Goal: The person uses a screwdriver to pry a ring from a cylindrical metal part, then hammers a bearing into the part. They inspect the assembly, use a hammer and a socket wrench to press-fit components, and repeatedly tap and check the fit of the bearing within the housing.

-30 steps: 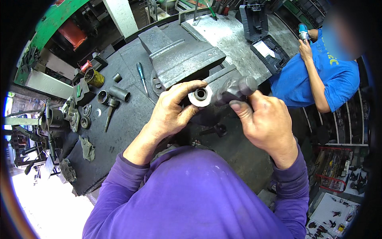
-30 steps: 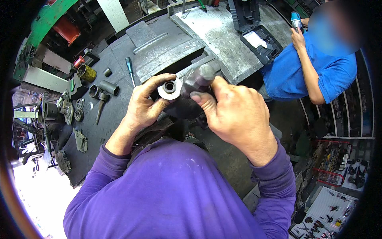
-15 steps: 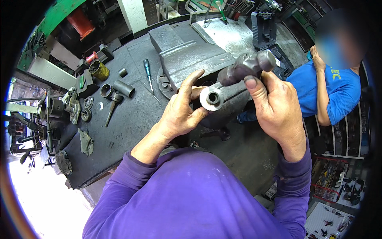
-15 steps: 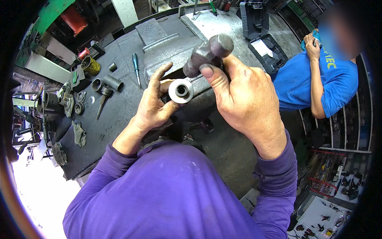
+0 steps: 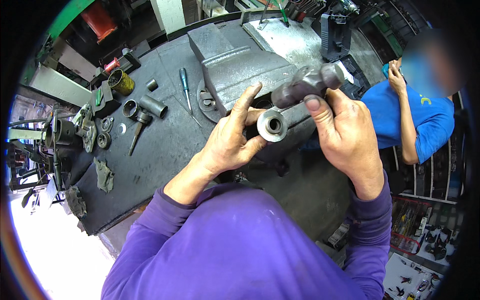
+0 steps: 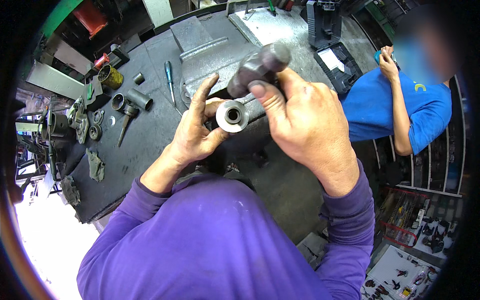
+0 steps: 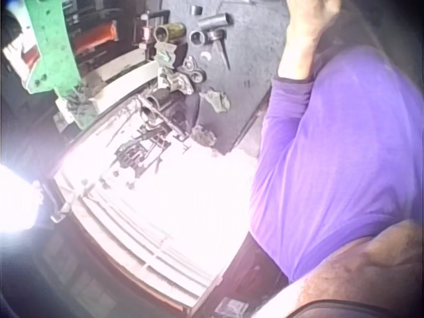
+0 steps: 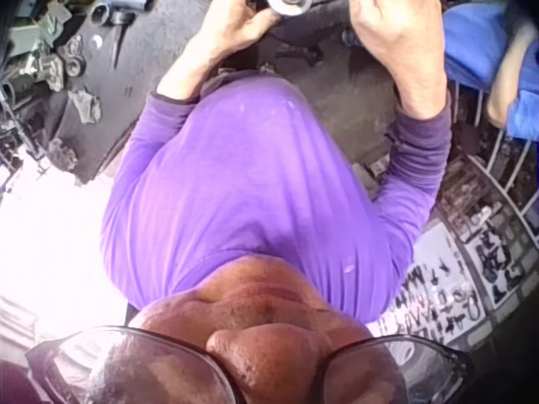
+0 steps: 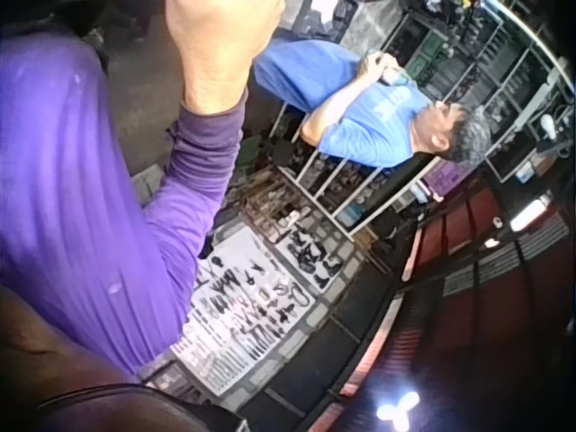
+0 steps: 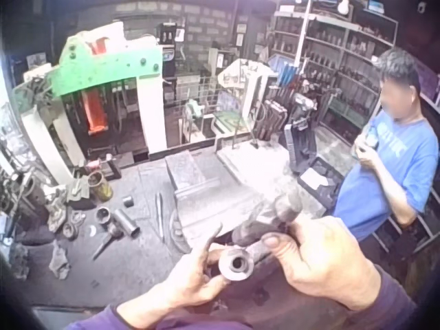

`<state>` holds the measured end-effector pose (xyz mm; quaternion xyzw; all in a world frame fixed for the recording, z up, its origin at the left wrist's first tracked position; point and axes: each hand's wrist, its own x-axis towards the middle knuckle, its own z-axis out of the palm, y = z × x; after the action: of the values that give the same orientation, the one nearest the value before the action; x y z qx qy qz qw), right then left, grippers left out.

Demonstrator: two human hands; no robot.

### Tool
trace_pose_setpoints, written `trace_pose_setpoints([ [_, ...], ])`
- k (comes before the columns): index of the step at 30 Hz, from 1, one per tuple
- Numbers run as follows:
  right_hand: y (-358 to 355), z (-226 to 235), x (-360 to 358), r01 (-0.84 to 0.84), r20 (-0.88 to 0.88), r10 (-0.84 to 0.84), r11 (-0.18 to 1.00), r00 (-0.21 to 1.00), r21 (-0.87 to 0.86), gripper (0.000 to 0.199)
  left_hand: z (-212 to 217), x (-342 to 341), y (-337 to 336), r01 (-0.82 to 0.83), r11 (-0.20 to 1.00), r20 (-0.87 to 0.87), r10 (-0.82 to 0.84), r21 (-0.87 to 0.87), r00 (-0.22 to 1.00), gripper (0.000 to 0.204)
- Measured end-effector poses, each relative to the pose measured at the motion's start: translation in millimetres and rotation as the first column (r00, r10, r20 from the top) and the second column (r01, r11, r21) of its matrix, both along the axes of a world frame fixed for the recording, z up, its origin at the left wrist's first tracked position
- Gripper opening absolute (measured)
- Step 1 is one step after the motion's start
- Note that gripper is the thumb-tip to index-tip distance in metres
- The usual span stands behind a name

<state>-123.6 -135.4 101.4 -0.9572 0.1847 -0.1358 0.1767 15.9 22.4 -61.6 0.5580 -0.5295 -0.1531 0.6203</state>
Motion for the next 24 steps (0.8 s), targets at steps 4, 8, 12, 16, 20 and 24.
trace_pose_setpoints([
  [4,11.8,-4.9,9.5,-0.11,-0.037,0.106,0.988,0.994,-0.109,0.042,-0.7,1.1,-1.6,0.01,0.999,-0.08,-0.006,0.05,0.997,0.116],
  [8,21.4,-8.4,9.7,-0.169,-0.066,0.16,0.972,0.985,-0.162,0.04,1.9,1.2,-0.8,-0.068,0.998,0.041,0.067,0.018,0.997,0.117],
  [12,26.2,-7.0,-4.5,-0.207,0.021,0.209,0.976,0.978,-0.061,0.04,4.2,0.2,0.2,-0.051,0.995,-0.043,0.054,0.085,0.998,0.114],
  [16,32.0,-6.0,-25.1,-0.272,-0.137,0.258,0.958,0.956,-0.092,0.044,2.5,-0.1,-2.7,-0.04,0.999,0.004,0.04,0.029,0.999,0.108],
  [20,31.2,-4.4,-47.1,-0.216,0.125,0.208,0.975,0.97,0.058,0.03,-1.2,2.0,-4.9,-0.044,0.999,0.039,0.043,0.022,0.998,0.108],
  [24,15.2,-6.9,-56.3,-0.044,0.007,0.044,0.999,0.999,0.001,0.037,-5.3,3.0,-4.8,-0.018,0.999,0.028,0.017,0.035,0.999,0.109],
])
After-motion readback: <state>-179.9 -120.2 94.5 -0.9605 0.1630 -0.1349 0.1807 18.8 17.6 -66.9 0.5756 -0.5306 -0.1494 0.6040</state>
